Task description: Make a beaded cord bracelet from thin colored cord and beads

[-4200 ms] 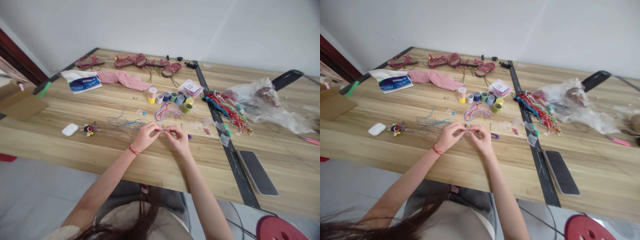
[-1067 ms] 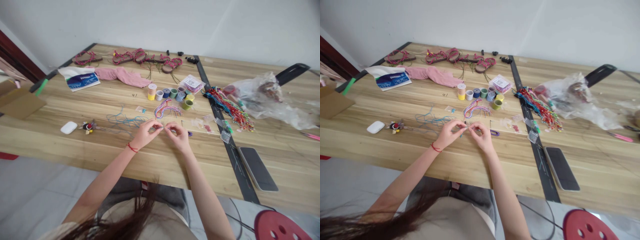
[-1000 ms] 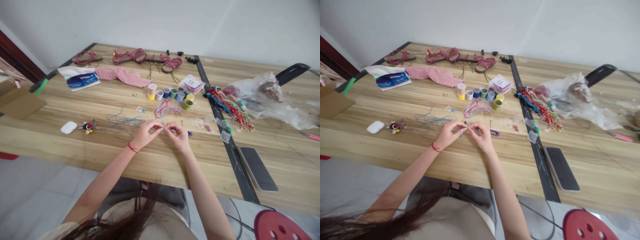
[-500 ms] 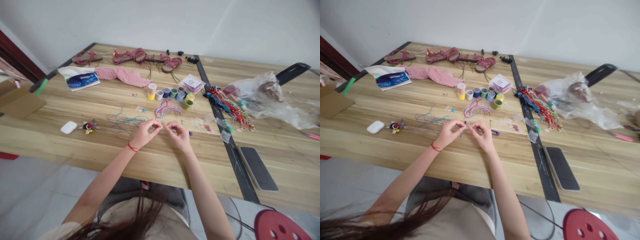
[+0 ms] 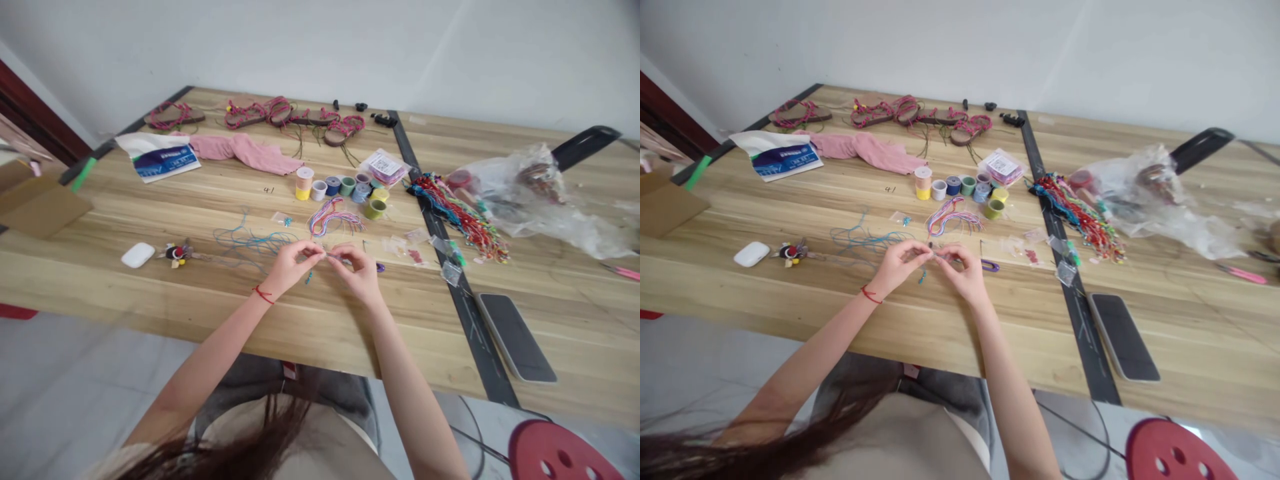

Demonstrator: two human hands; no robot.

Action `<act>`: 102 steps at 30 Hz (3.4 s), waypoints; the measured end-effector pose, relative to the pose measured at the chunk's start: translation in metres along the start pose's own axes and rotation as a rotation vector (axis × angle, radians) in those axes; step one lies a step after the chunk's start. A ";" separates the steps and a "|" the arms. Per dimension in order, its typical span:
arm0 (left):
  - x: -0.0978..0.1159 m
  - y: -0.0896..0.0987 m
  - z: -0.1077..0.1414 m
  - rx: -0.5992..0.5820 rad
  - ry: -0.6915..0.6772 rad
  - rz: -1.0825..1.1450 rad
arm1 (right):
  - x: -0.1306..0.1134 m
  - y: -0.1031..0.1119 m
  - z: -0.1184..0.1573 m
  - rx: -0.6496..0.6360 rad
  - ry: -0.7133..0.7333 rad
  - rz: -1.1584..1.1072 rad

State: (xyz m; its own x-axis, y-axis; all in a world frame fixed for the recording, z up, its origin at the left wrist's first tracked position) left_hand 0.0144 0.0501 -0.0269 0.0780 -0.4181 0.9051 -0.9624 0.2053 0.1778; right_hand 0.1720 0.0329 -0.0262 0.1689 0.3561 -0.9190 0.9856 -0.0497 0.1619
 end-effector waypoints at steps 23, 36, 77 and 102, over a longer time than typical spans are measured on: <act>0.000 -0.001 0.001 -0.030 -0.036 -0.070 | -0.015 0.005 0.000 0.078 0.178 0.230; 0.017 -0.001 0.002 -0.039 -0.234 -0.301 | -0.010 0.004 0.001 0.044 0.198 0.187; 0.014 -0.005 0.012 0.039 -0.414 -0.654 | 0.001 -0.015 0.005 0.040 0.152 0.289; 0.023 -0.004 0.010 0.127 -0.472 -0.602 | 0.024 -0.010 0.002 0.138 -0.099 -0.008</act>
State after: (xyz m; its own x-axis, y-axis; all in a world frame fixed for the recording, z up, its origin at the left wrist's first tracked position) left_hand 0.0176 0.0311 -0.0104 0.5055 -0.7638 0.4014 -0.8140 -0.2680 0.5153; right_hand 0.1659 0.0400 -0.0511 0.1542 0.2635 -0.9523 0.9781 -0.1771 0.1094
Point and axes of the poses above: each hand's wrist, its own z-axis away from the middle knuckle, its own y-axis out of the back of the hand, x = y × z, the point moved 5 cm from there along -z, towards the middle knuckle, and after that the axes turned 4 degrees about -y, right-handed, at the moved point
